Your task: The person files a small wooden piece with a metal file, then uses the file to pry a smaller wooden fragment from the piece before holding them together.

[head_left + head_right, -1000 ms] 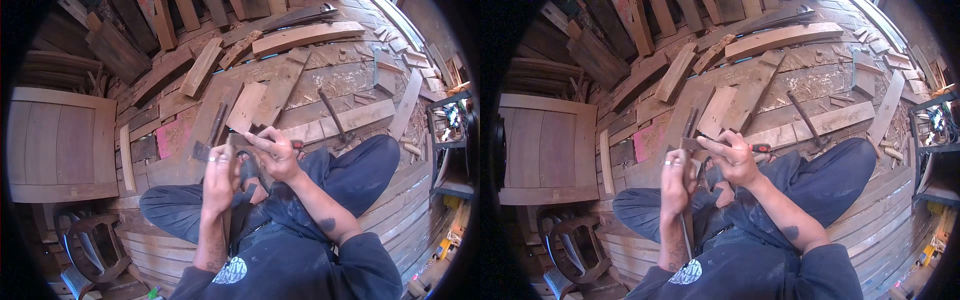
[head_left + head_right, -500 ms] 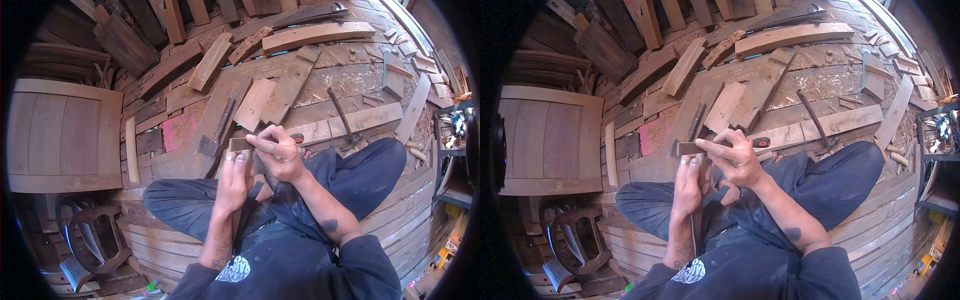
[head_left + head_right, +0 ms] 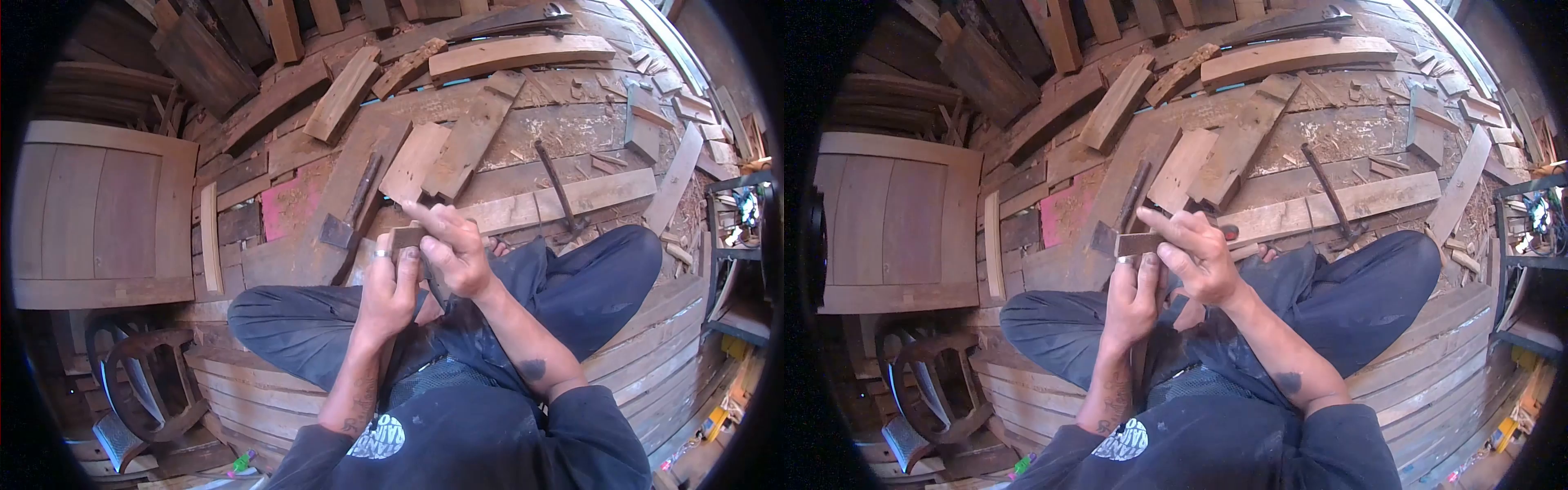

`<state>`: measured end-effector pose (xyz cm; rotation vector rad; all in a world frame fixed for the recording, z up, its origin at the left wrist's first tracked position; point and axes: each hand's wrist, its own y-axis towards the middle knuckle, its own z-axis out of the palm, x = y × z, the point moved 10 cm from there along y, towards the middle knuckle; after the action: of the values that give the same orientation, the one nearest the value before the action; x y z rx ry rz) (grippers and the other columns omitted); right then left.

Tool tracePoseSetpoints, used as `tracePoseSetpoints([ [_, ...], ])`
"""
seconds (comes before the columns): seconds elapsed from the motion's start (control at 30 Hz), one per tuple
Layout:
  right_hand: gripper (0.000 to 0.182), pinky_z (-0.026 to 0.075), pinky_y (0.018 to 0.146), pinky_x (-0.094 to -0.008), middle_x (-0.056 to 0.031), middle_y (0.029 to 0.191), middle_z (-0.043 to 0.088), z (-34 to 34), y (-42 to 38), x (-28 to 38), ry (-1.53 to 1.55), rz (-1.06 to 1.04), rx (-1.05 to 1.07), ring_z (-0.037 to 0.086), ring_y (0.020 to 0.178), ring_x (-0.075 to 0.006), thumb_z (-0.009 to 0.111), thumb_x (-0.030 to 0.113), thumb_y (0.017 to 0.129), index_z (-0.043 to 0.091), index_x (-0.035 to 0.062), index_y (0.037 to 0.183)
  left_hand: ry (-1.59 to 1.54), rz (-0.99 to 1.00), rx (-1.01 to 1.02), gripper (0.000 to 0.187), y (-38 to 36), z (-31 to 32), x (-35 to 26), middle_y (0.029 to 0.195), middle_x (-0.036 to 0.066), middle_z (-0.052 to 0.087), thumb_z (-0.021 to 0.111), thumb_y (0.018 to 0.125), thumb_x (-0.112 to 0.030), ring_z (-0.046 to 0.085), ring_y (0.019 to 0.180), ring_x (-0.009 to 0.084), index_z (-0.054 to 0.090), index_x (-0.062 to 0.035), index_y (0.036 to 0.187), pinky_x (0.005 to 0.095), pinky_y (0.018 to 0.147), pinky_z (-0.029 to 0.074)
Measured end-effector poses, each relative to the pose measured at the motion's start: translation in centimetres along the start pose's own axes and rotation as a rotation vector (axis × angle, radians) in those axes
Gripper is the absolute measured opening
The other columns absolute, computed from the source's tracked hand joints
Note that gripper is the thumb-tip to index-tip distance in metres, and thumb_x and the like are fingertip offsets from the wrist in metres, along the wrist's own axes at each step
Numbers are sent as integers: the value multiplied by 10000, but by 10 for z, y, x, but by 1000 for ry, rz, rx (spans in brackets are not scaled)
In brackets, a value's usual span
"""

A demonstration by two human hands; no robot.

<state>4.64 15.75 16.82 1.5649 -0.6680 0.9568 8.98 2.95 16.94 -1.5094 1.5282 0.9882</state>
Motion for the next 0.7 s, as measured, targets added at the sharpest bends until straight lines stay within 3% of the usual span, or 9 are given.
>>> tracePoseSetpoints([
  [0.1,532,404,811,-371,-96,879,637,-3,-5,-11,-61,4,-14,539,789,-237,553,156,916,617,-1,1420,-194,-110,3,255,1,-1,11,757,86,612,494,1100,-218,586,653,158,530,7,1214,350,584,450],
  [0.23,468,388,830,-374,-89,861,618,-3,-2,-7,-90,64,-14,536,818,-250,501,179,990,624,7,1408,-70,-110,67,267,1,10,12,706,69,589,470,1106,-224,570,634,153,524,15,1213,348,595,456],
  [0.27,431,384,822,-375,-90,860,614,-5,2,-1,-63,-7,-84,535,809,-258,468,263,1064,644,21,1374,-100,-142,77,269,-4,12,15,702,69,585,465,1109,-229,568,630,155,522,13,1210,348,594,455],
  [0.4,488,368,790,-379,-86,843,595,-6,-5,-19,-184,-12,-78,520,778,-250,450,396,1095,659,32,1345,-158,-170,73,271,-1,6,10,679,63,567,440,1117,-247,555,609,159,511,1,1201,346,588,444],
  [0.53,469,364,783,-386,-72,809,575,-2,0,3,-142,-57,-51,503,758,-242,473,381,1086,668,34,1334,-70,-86,142,271,-1,17,9,676,33,548,430,1122,-272,528,609,133,514,-17,1161,330,586,430],
  [0.7,426,361,788,-371,-65,794,582,-5,-5,-20,-154,15,-49,513,767,-234,504,347,1071,689,38,1299,-188,-200,147,278,3,11,14,662,35,526,409,1121,-271,508,593,140,520,-18,1145,337,582,415],
])
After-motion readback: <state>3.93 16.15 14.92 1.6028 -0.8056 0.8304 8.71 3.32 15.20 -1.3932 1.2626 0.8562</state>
